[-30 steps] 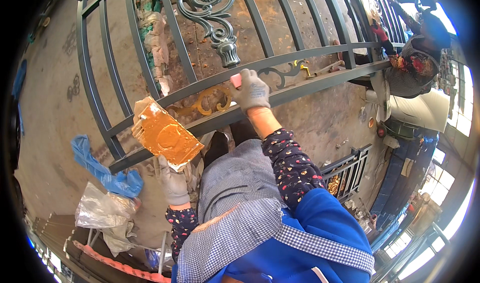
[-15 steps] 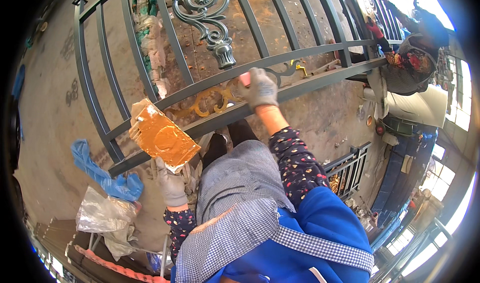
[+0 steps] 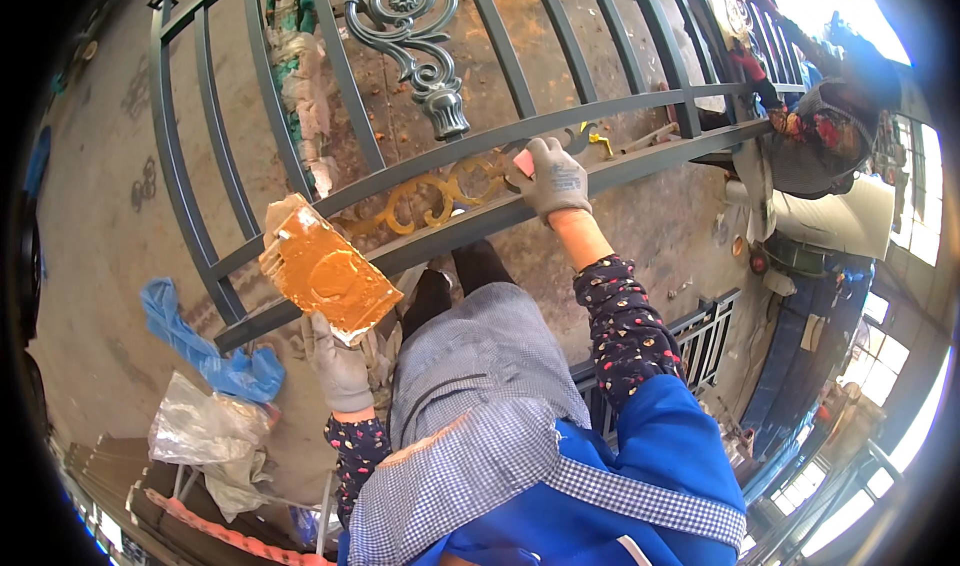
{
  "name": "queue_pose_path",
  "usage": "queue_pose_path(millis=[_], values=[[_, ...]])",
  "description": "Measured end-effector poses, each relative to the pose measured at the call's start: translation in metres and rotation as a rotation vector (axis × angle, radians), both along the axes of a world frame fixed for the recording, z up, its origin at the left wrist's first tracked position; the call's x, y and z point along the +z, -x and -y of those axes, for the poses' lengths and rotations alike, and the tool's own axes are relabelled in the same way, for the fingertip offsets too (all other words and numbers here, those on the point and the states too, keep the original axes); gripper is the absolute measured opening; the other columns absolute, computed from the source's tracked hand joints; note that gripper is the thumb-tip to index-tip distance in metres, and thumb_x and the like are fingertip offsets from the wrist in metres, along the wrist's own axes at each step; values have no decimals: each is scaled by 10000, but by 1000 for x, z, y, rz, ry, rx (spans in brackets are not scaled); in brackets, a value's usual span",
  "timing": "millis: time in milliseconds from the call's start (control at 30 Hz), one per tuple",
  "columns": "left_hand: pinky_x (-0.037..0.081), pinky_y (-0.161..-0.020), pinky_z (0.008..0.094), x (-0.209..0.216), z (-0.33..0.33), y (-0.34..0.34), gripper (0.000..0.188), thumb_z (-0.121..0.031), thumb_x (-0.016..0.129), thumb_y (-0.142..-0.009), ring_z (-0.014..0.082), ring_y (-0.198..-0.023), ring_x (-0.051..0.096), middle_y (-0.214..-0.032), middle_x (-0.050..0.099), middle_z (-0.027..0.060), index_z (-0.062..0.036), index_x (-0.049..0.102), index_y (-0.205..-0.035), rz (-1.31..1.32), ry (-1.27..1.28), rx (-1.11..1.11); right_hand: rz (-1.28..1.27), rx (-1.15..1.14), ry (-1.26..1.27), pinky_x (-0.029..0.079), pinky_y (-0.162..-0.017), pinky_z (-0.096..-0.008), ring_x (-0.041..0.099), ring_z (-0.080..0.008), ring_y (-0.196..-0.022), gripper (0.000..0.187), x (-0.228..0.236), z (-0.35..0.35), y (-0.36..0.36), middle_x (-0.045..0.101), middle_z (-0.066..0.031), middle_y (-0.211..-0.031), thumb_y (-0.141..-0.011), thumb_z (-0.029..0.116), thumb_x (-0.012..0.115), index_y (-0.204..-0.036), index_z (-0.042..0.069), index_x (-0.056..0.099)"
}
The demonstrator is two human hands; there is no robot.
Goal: The person walks to a paint bucket, dips a brush into orange paint, and applies it to a metal gate using a sponge. They repeatedly load the sponge with paint and rub it onto the gate's horizontal bars and decorative elements.
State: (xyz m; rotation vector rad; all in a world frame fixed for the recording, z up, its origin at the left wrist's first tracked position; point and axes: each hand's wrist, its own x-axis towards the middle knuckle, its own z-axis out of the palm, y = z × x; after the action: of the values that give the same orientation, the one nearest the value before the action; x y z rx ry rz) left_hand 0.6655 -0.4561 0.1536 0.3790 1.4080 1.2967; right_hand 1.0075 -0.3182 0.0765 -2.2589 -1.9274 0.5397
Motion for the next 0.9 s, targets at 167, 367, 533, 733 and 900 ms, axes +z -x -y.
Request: queue_pose_path(millis=[167,367,533,733,900], values=[[515,-993,332,-9,5,-1,400,-270,440,-1097,195,-1190,595,-1306,588,122,24,477,-1366,20,10,16,-55,177,-68,534,-824,-467,649,-375,-992,365,0,1,30,632,-142,-1082,-781,278,759,-1062,107,600],[546,-966,362,-34,14,4,386,-265,474,-1084,247,-1139,645,-1283,619,135,19,486,-1346,-336,52,-287,-89,79,-71,528,-796,-467,652,-380,-960,352,11,2,1,639,-150,-1058,-797,271,779,-1044,82,614],[572,-939,351,-32,4,-23,413,-267,470,-1085,236,-1136,656,-1280,626,137,25,474,-1378,250,1,-19,-473,242,-188,538,-799,-425,662,-369,-951,328,90,23,74,657,-155,-993,-792,179,777,-1063,59,637],[587,-910,294,-21,-3,-35,403,-260,430,-1099,192,-1122,660,-1280,625,117,26,494,-1375,178,-20,-109,-528,327,-112,559,-772,-393,693,-348,-913,340,124,57,125,674,-152,-1030,-764,121,789,-1060,43,641],[573,-914,283,-23,1,-41,400,-265,421,-1103,175,-1135,641,-1299,612,113,11,502,-1380,205,-27,-125,-422,375,-149,552,-711,-415,680,-347,-847,354,113,64,135,640,-137,-995,-776,183,761,-1077,68,614]])
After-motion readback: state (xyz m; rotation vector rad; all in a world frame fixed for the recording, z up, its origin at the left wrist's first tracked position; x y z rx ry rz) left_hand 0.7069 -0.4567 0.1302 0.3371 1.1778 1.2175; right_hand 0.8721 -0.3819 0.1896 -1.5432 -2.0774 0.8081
